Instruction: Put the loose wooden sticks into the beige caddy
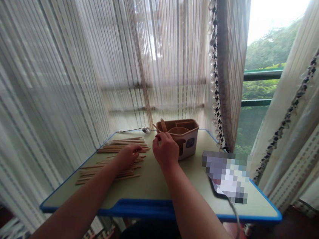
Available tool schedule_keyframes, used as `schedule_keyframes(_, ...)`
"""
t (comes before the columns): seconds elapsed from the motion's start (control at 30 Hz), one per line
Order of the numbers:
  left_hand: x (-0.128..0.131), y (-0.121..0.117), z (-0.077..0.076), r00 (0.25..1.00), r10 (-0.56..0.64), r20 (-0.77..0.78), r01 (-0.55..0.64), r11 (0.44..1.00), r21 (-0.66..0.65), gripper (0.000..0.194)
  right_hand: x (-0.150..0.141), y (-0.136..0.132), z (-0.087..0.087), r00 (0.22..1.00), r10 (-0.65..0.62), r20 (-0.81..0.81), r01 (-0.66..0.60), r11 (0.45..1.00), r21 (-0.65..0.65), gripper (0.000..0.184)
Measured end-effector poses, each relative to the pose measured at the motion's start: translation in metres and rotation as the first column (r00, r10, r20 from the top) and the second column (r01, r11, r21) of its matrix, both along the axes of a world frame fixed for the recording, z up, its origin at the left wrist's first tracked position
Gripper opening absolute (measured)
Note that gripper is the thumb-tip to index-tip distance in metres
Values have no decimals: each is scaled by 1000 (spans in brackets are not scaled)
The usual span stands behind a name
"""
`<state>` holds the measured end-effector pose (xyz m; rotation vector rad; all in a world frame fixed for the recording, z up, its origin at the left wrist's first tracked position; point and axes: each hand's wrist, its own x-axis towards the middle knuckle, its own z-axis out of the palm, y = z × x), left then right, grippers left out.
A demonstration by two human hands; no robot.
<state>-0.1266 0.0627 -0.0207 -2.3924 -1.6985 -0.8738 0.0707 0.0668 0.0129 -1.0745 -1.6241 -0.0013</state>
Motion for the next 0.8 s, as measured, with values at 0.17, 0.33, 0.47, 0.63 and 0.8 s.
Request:
schedule_keyframes(0.17,1,1,-1,1000,-4,-12,4,1000,-3,20,-1,0,-1,1000,9,3,-9,1000,-4,16)
schedule_keyframes(0.33,0,1,-3,999,-10,-49,6,997,-74,21,-1,0,-1,1000,24,13,-24,1000,-8,15)
schedule_keyframes(0.47,-1,0,-4,993,-43,-113,26,988,-150,20,-1,0,0,999,40,15,-40,999,-18,16)
schedule_keyframes(0.63,-1,-1,-3,994,-39,-107,22,988,-154,20,-2,0,-1,999,34,30,-34,999,-12,15)
schedule_keyframes(0.8,0,-1,-3,992,-38,-118,21,989,-145,18,-3,1,-3,999,32,31,-32,999,-14,16)
